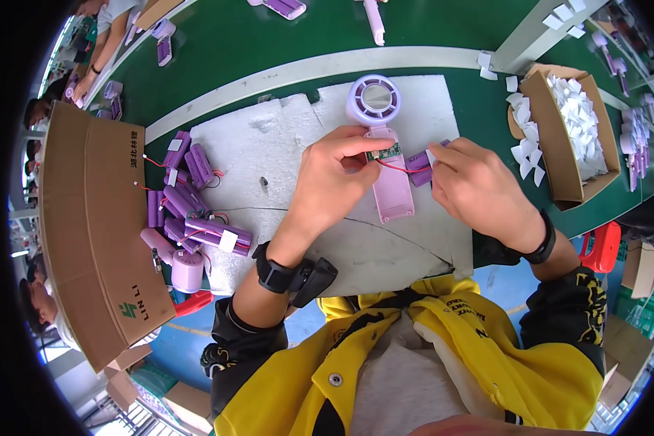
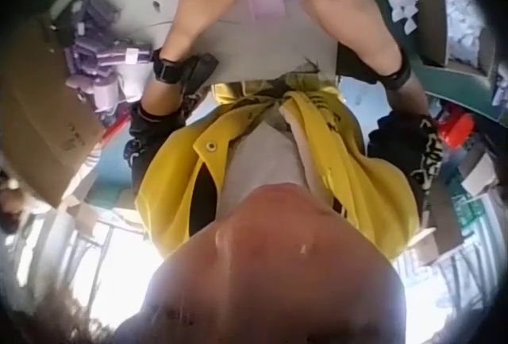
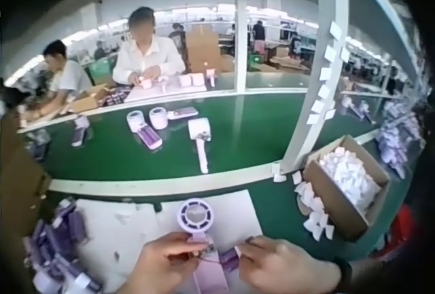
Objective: The person assembles handheld fans by connecting a circuit board to the fan wires and inserting batteries into the handle. After testing the fan by pressing the power button, the person removes the batteries and places the components back on the assembly line.
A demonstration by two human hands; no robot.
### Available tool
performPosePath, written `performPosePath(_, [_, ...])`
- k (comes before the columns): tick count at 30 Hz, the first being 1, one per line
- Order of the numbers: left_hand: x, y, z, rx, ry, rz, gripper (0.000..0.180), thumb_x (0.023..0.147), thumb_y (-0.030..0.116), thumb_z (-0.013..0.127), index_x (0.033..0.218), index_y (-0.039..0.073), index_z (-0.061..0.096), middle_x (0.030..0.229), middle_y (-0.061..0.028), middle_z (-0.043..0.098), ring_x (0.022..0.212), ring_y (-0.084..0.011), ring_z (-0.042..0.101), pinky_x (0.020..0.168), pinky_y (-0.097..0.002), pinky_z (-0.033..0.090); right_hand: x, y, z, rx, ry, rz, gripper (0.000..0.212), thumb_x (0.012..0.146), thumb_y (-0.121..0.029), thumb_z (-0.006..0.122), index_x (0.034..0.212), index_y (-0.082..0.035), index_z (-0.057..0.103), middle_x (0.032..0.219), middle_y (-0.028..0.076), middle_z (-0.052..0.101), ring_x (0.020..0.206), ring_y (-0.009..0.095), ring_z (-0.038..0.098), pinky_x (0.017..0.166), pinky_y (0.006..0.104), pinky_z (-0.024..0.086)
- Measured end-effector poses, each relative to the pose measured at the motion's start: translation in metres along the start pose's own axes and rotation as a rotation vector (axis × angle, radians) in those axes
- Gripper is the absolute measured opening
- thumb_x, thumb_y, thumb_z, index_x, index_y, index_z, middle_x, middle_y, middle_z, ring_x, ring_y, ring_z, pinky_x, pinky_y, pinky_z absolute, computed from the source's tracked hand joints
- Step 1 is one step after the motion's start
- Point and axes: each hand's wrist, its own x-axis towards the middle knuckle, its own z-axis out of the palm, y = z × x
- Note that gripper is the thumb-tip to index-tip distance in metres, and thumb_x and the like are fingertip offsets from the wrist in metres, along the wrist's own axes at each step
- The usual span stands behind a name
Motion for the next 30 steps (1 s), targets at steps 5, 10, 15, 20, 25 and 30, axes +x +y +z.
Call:
performPosePath(5, [-0.001,-0.005,0.000,-0.022,-0.047,-0.033,0.035,0.076,-0.004,0.066,0.108,0.007,0.074,0.108,-0.0112,0.068,0.084,-0.0176,0.069,0.076,-0.0270,0.056,0.003,0.006,0.000,0.076,-0.045,0.043,0.012,0.070,0.001,0.072,0.078,0.006,0.065,0.100,0.019,0.070,0.080,0.032,0.065,0.071,0.0383,0.055])
performPosePath(10, [0.002,-0.009,0.004,0.008,-0.058,0.028,0.034,0.076,-0.002,0.069,0.108,0.008,0.074,0.102,-0.0105,0.070,0.080,-0.0178,0.069,0.075,-0.0277,0.056,-0.002,0.016,0.002,0.234,0.078,0.026,0.009,0.073,0.001,0.072,0.079,0.005,0.067,0.098,0.019,0.071,0.080,0.034,0.067,0.072,0.0389,0.056])
performPosePath(15, [0.004,-0.012,0.003,0.043,-0.067,0.065,0.034,0.076,-0.001,0.070,0.109,0.008,0.074,0.101,-0.0118,0.070,0.078,-0.0182,0.068,0.075,-0.0277,0.055,-0.004,0.024,0.003,0.282,0.045,0.076,0.008,0.075,0.000,0.073,0.080,0.004,0.068,0.100,0.019,0.071,0.085,0.034,0.068,0.073,0.0390,0.056])
performPosePath(20, [0.004,-0.014,0.001,0.069,-0.102,0.061,0.035,0.076,-0.001,0.069,0.109,0.007,0.074,0.105,-0.0130,0.070,0.079,-0.0183,0.069,0.075,-0.0272,0.056,-0.002,0.012,0.003,0.122,0.010,0.017,0.011,0.075,0.001,0.072,0.082,0.005,0.066,0.102,0.019,0.069,0.085,0.033,0.067,0.074,0.0384,0.056])
performPosePath(25, [0.006,-0.011,-0.001,0.074,-0.082,-0.006,0.035,0.076,-0.002,0.067,0.109,0.008,0.074,0.111,-0.0131,0.070,0.081,-0.0174,0.069,0.076,-0.0264,0.055,0.000,0.000,0.011,-0.108,-0.062,0.051,0.013,0.076,0.001,0.068,0.087,0.005,0.061,0.104,0.017,0.063,0.086,0.031,0.063,0.076,0.0375,0.055])
performPosePath(30, [0.006,-0.013,-0.001,0.036,-0.037,-0.017,0.034,0.077,-0.003,0.066,0.109,0.007,0.074,0.112,-0.0117,0.071,0.082,-0.0167,0.070,0.077,-0.0259,0.055,0.002,0.010,0.014,-0.063,-0.053,0.050,0.013,0.078,0.001,0.065,0.088,0.005,0.058,0.103,0.015,0.057,0.084,0.031,0.060,0.075,0.0379,0.053])
